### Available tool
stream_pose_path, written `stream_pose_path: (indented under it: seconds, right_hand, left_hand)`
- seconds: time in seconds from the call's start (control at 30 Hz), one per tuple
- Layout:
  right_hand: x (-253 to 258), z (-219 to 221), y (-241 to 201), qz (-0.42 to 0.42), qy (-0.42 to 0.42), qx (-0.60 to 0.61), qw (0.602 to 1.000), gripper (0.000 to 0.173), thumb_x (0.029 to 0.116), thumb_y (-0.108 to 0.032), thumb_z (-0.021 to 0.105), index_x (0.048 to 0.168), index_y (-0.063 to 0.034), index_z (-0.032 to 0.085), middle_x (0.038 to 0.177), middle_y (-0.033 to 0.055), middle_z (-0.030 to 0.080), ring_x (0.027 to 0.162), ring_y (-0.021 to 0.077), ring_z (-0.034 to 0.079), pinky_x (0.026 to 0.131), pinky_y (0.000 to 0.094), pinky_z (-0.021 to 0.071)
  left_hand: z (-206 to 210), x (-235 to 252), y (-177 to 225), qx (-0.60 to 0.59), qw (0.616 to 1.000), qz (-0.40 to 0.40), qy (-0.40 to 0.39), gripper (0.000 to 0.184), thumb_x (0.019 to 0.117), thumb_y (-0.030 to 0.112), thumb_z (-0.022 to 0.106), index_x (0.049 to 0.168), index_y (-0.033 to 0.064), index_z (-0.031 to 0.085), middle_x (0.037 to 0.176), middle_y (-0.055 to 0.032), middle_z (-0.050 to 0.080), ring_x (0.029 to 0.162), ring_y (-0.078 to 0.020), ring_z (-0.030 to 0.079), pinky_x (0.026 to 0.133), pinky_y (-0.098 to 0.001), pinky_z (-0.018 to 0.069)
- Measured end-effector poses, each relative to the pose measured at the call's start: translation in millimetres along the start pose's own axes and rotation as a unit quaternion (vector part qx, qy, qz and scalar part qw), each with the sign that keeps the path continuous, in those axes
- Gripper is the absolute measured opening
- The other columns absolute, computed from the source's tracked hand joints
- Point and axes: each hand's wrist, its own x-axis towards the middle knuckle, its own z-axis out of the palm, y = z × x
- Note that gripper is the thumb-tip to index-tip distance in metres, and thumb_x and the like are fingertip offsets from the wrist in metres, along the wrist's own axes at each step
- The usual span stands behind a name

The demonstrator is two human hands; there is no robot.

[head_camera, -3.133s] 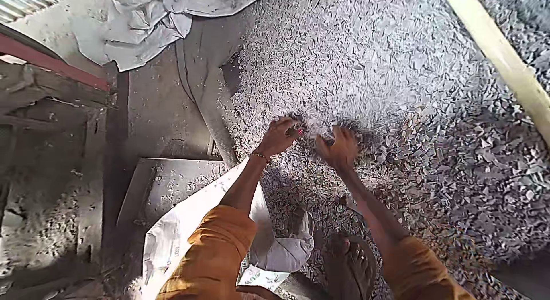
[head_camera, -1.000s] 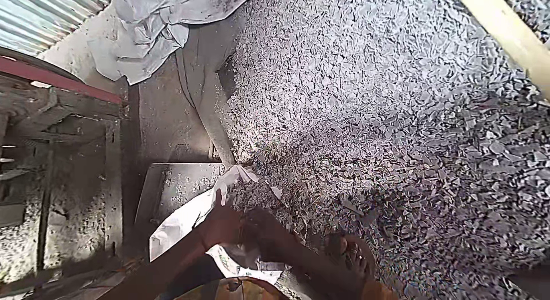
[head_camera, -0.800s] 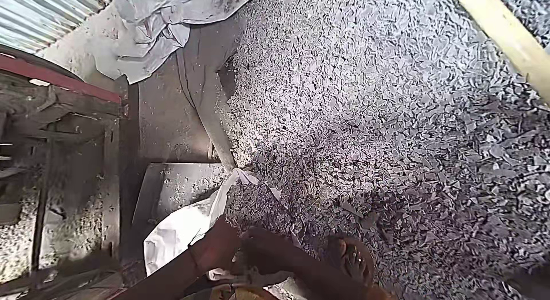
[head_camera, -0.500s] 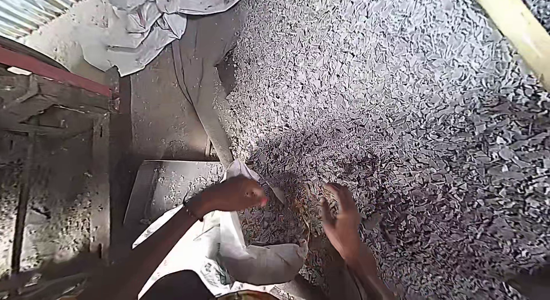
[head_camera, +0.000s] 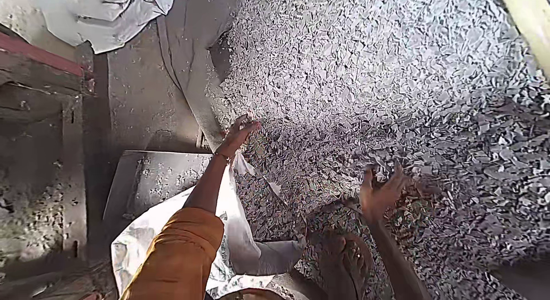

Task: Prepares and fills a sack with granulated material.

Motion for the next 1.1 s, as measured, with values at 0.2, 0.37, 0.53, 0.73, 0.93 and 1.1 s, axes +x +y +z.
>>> stream_pose_path:
  seconds: [0.2, 0.37, 0.53, 0.73, 0.93, 1.1]
  right_hand:
    - [-5.3, 36.0, -51.1, 0.111, -0.097, 0.141, 0.979, 0.09, 0.0966, -0.034, 0.069, 0.154, 0.0167, 0.023, 0.152, 0.0398, 0.04, 0.145, 0.044, 0.041, 0.121, 0.0471, 0.0319]
    - [-25.6, 58.9, -69.5, 0.169, -0.208, 0.226, 0.936, 0.083, 0.0988, -0.036, 0.065, 0.154, 0.0134, 0.028, 0.149, 0.0346, 0.045, 0.144, 0.0382, 0.043, 0.122, 0.0482, 0.0304]
    - [-28.9, 54.8, -75.0, 0.23, -0.309, 0.297, 0.874, 0.061, 0.1025, -0.03, 0.06, 0.147, 0.0077, 0.042, 0.139, 0.0224, 0.056, 0.125, 0.0196, 0.056, 0.107, 0.0349, 0.0452]
    - [-45.8, 51.2, -89.5, 0.223, -0.442, 0.282, 0.822, 0.056, 0.1022, -0.027, 0.062, 0.141, 0.0094, 0.045, 0.123, 0.0209, 0.063, 0.105, 0.0162, 0.063, 0.092, 0.034, 0.0523]
    - [-104.6, 59.4, -113.1, 0.176, -0.569, 0.291, 0.749, 0.05, 0.0998, -0.026, 0.067, 0.133, 0.0091, 0.054, 0.113, 0.0186, 0.068, 0.098, 0.0167, 0.067, 0.089, 0.0352, 0.0557]
    - [-171.9, 46.3, -171.3, -0.139, -0.801, 0.134, 0.566, 0.035, 0.1048, -0.009, 0.051, 0.125, 0.0178, 0.058, 0.125, 0.0344, 0.062, 0.118, 0.0395, 0.061, 0.103, 0.0486, 0.0468]
  left_hand:
    - [11.1, 11.8, 5.1, 0.102, 0.991, 0.064, -0.063, 0.09, 0.0938, 0.049, 0.071, 0.159, 0.0028, 0.03, 0.147, -0.0308, 0.05, 0.135, -0.0482, 0.05, 0.11, -0.0657, 0.0392]
    - [21.9, -17.0, 34.0, 0.198, 0.969, 0.092, -0.118, 0.077, 0.0947, 0.053, 0.068, 0.153, 0.0083, 0.046, 0.14, -0.0271, 0.058, 0.13, -0.0452, 0.056, 0.108, -0.0653, 0.04]
    - [44.9, -72.0, 35.9, 0.161, 0.955, 0.105, -0.227, 0.079, 0.0969, 0.05, 0.066, 0.149, -0.0059, 0.044, 0.141, -0.0315, 0.054, 0.135, -0.0422, 0.051, 0.114, -0.0601, 0.0371]
    - [26.3, -201.2, 23.6, 0.509, 0.807, 0.076, -0.29, 0.084, 0.0914, 0.062, 0.065, 0.151, 0.0061, 0.049, 0.161, -0.0299, 0.033, 0.152, -0.0562, 0.01, 0.115, -0.0787, -0.0047]
    - [44.7, -238.4, 16.5, 0.603, 0.756, 0.044, -0.249, 0.03, 0.0987, -0.011, 0.046, 0.12, -0.0128, 0.066, 0.129, -0.0287, 0.065, 0.141, -0.0479, 0.044, 0.124, -0.0646, 0.0036]
    - [-3.1, -259.3, 47.9, 0.587, 0.764, 0.066, -0.258, 0.017, 0.0861, -0.006, 0.068, 0.102, -0.0034, 0.074, 0.106, -0.0184, 0.073, 0.117, -0.0412, 0.062, 0.12, -0.0666, 0.0132]
